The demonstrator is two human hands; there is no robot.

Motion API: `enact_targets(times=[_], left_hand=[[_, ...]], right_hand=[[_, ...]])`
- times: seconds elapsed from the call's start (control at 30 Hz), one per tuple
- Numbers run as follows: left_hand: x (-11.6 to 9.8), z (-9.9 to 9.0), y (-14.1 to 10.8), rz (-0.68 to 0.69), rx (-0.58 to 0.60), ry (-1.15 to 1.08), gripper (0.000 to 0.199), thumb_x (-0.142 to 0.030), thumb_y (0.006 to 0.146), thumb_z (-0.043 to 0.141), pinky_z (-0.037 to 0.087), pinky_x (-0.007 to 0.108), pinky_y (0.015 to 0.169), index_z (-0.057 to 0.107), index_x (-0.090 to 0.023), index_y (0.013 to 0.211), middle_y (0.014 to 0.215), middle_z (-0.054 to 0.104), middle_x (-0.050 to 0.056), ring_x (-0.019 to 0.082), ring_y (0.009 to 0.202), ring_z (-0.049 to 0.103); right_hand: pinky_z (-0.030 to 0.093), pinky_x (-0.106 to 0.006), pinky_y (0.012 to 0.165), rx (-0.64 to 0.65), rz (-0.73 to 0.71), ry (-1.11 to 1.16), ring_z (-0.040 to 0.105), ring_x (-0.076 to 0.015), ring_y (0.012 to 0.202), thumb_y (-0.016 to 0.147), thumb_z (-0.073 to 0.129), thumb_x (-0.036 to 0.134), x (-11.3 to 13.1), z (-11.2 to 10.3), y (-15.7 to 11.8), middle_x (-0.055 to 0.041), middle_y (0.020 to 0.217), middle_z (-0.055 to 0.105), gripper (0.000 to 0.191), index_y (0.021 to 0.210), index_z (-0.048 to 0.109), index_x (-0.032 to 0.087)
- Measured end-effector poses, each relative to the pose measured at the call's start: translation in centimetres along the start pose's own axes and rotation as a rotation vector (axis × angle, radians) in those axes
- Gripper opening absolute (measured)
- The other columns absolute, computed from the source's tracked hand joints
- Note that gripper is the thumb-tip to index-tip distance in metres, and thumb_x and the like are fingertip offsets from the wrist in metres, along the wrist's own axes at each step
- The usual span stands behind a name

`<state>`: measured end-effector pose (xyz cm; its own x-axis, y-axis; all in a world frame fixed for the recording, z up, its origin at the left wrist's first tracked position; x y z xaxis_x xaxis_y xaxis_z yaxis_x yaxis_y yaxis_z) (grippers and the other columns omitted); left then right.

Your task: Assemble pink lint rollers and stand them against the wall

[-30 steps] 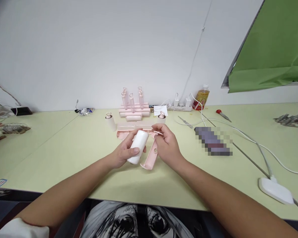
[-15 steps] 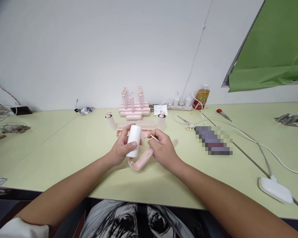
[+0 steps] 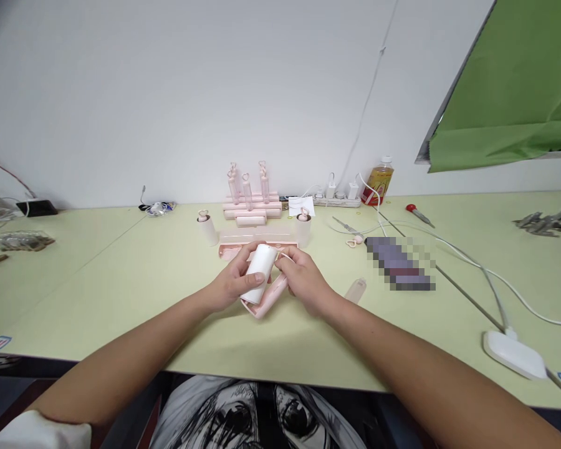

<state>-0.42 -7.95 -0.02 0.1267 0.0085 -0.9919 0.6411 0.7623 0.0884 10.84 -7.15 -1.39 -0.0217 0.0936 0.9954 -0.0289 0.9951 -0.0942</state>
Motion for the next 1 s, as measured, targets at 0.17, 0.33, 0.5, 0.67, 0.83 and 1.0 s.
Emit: enact_targets(times=[0.17,0.33,0.5,0.67,0.83,1.0], left_hand=[[-0.6,-0.1,-0.1,-0.007,0.04,0.043,0.066,-0.03,0.078,0.066,0.043,0.025,0.065,0.033,-0.024,0.134,0.102,0.055,0.004,0.015,0.08,0.054],[-1.4,-0.8,-0.4,-0.019,0.095,0.233,0.065,-0.02,0.074,0.063,0.044,0.03,0.077,0.037,-0.026,0.133,0.114,0.054,0.005,0.021,0.098,0.053],[-1.5,-0.7,-0.5,0.001,0.156,0.322,0.068,-0.018,0.073,0.06,0.044,0.032,0.082,0.036,-0.026,0.136,0.116,0.054,0.005,0.022,0.102,0.052],[-1.3,-0.5,-0.5,0.008,0.187,0.342,0.071,-0.018,0.073,0.059,0.045,0.031,0.077,0.033,-0.026,0.138,0.117,0.054,0.006,0.023,0.099,0.054],[-1.4,-0.7,-0.5,0.022,0.21,0.402,0.074,-0.019,0.073,0.059,0.046,0.032,0.079,0.031,-0.026,0.141,0.122,0.052,0.007,0.024,0.102,0.053],[-1.6,-1.0,-0.5,0.052,0.203,0.516,0.079,-0.021,0.073,0.06,0.044,0.036,0.09,0.028,-0.024,0.145,0.132,0.049,0.009,0.027,0.112,0.05]], right_hand=[[0.026,-0.017,0.026,0.129,0.083,0.018,0.039,-0.007,0.038,0.077,0.056,0.03,-0.9,0.8,0.3,0.0042,0.059,0.052,0.012,0.077,0.052,0.019],[0.049,-0.019,0.038,0.442,0.149,0.094,0.055,-0.0105,0.048,0.078,0.063,0.031,-1.2,2.5,-0.1,-0.002,0.064,0.063,0.017,0.085,0.059,0.015],[0.059,-0.026,0.057,0.721,0.133,0.139,0.065,-0.0127,0.062,0.078,0.071,0.036,-1.3,3.0,-0.5,-0.0077,0.084,0.07,0.033,0.1,0.061,0.013],[0.059,-0.027,0.063,0.773,0.125,0.146,0.067,-0.0138,0.069,0.077,0.074,0.039,-1.7,2.9,-0.2,-0.0088,0.09,0.07,0.042,0.106,0.061,0.012],[0.059,-0.029,0.067,0.803,0.123,0.15,0.068,-0.0151,0.074,0.08,0.071,0.038,-1.6,3.1,-0.3,-0.0108,0.096,0.069,0.043,0.113,0.06,0.012],[0.059,-0.028,0.068,0.802,0.135,0.144,0.069,-0.0155,0.075,0.079,0.072,0.032,-1.6,3.2,-0.3,-0.0116,0.1,0.069,0.043,0.114,0.059,0.013]])
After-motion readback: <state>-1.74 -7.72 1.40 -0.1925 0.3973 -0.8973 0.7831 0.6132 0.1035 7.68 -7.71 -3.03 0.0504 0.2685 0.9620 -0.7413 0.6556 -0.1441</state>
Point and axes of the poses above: each hand's wrist, its own y-axis towards the middle knuckle, its own z-axis out of the palm, x = y × z, the point moved 9 cm from there along y, towards the middle knuckle
